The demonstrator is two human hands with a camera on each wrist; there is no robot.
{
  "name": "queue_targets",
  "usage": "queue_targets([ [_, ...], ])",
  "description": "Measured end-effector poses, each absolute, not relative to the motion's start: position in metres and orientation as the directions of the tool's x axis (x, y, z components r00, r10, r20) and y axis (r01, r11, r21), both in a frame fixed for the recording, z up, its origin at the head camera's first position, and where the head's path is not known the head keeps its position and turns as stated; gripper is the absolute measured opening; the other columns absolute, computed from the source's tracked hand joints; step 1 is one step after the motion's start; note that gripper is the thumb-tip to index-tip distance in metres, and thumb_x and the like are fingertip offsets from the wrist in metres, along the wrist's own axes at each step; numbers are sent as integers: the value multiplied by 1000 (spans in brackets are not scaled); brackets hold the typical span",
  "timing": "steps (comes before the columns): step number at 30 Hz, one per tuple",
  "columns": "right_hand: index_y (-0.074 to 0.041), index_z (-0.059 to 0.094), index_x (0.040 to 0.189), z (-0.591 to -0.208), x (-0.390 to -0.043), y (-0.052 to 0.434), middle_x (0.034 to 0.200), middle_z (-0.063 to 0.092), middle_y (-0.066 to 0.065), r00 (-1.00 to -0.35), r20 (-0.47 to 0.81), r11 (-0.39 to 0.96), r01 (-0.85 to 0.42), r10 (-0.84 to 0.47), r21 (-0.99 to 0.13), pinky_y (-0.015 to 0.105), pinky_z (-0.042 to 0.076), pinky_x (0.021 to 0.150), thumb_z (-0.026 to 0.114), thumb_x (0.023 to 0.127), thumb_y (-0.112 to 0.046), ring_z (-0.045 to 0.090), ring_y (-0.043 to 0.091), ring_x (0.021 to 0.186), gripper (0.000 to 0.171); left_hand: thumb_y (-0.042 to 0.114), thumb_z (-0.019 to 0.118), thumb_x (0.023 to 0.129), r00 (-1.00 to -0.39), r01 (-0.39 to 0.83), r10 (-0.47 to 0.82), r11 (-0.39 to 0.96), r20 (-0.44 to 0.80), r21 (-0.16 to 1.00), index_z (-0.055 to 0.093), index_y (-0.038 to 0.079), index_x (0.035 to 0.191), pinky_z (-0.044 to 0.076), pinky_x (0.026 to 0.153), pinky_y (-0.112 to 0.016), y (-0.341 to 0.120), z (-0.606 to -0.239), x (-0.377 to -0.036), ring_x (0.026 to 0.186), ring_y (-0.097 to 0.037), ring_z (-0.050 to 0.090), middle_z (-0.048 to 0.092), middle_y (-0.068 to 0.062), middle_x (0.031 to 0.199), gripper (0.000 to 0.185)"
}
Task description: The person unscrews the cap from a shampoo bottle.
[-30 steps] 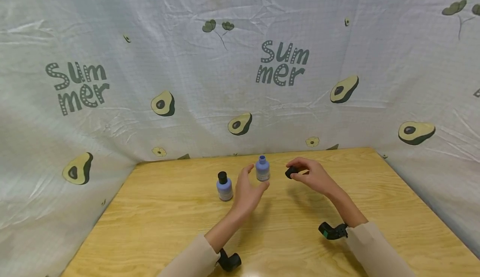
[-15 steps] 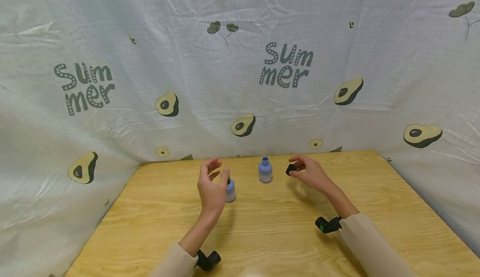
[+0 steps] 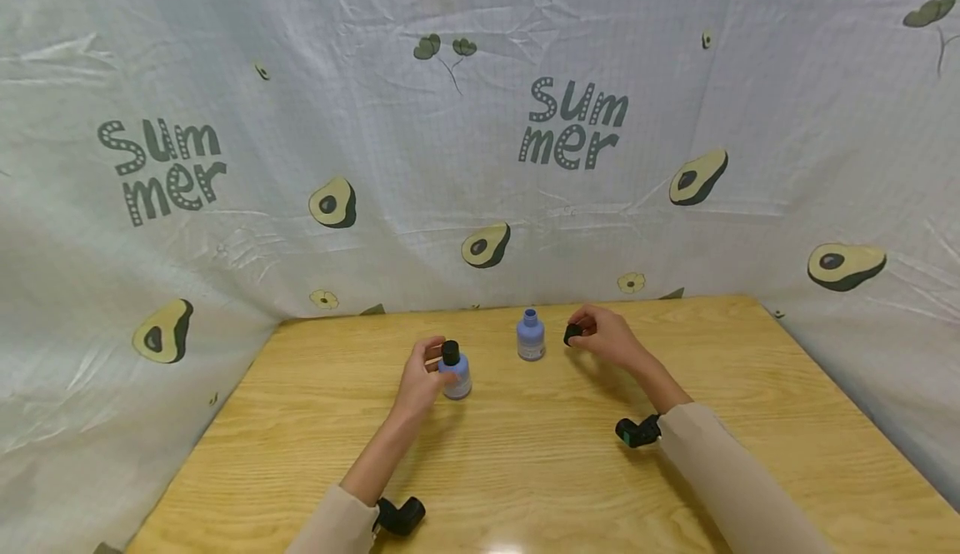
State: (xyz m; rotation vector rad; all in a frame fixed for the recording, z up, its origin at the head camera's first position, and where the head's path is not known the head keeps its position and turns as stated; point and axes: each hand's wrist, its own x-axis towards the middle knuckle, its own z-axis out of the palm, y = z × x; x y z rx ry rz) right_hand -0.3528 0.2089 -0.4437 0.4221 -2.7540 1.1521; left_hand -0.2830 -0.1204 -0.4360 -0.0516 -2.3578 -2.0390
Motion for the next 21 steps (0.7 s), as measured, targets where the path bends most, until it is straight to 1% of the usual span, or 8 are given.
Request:
queue_targets([
  [3, 0, 68, 118, -447, -357, 209, 110, 72, 20, -958, 205, 678, -287, -200, -677, 51, 54, 91, 76, 91, -12, 68, 33, 100, 30, -10, 68, 82, -1000, 12, 25, 173, 8, 985, 43, 2, 151, 48, 105, -53, -120, -439, -283, 134, -42, 51, 48, -25, 149, 74],
  [6, -1, 68, 119, -449, -361, 209, 112, 72, 20, -963, 184, 682, -271, -199, -679, 52, 54, 93, 75, 92, -13, 68, 34, 103, 30, -8, 70, 83, -1000, -1, 22, 184, -6, 983, 45, 2, 149, 47, 108, -55, -121, -441, -283, 135, -43, 52, 48, -24, 149, 72],
  [8, -1, 68, 119, -450, -363, 207, 113, 72, 20, -965, 171, 683, -260, -197, -683, 52, 54, 94, 75, 93, -13, 68, 35, 104, 29, -8, 71, 84, -1000, -1, 22, 195, -5, 981, 46, 1, 148, 46, 109, -57, -123, -443, -283, 136, -45, 52, 48, -26, 149, 69],
  [11, -1, 68, 118, -453, -365, 205, 113, 71, 20, -969, 155, 686, -245, -192, -685, 52, 53, 95, 75, 92, -11, 67, 35, 105, 28, -6, 72, 85, -1000, -5, 24, 216, -11, 976, 49, 0, 147, 46, 109, -56, -125, -445, -282, 135, -45, 52, 49, -25, 149, 66],
  [17, -1, 67, 116, -454, -364, 200, 111, 71, 20, -971, 123, 698, -233, -204, -677, 53, 52, 95, 75, 92, -10, 66, 35, 104, 27, -5, 73, 86, -999, 1, 39, 227, -9, 974, 51, 0, 146, 47, 109, -56, -125, -447, -284, 134, -45, 53, 52, -26, 148, 63],
  [21, -2, 68, 116, -455, -362, 198, 111, 71, 19, -975, 119, 704, -220, -190, -676, 52, 52, 94, 75, 92, -10, 66, 34, 103, 27, -6, 73, 86, -999, 7, 51, 228, -5, 974, 50, -2, 145, 46, 110, -57, -125, -449, -285, 134, -45, 54, 53, -27, 147, 63],
])
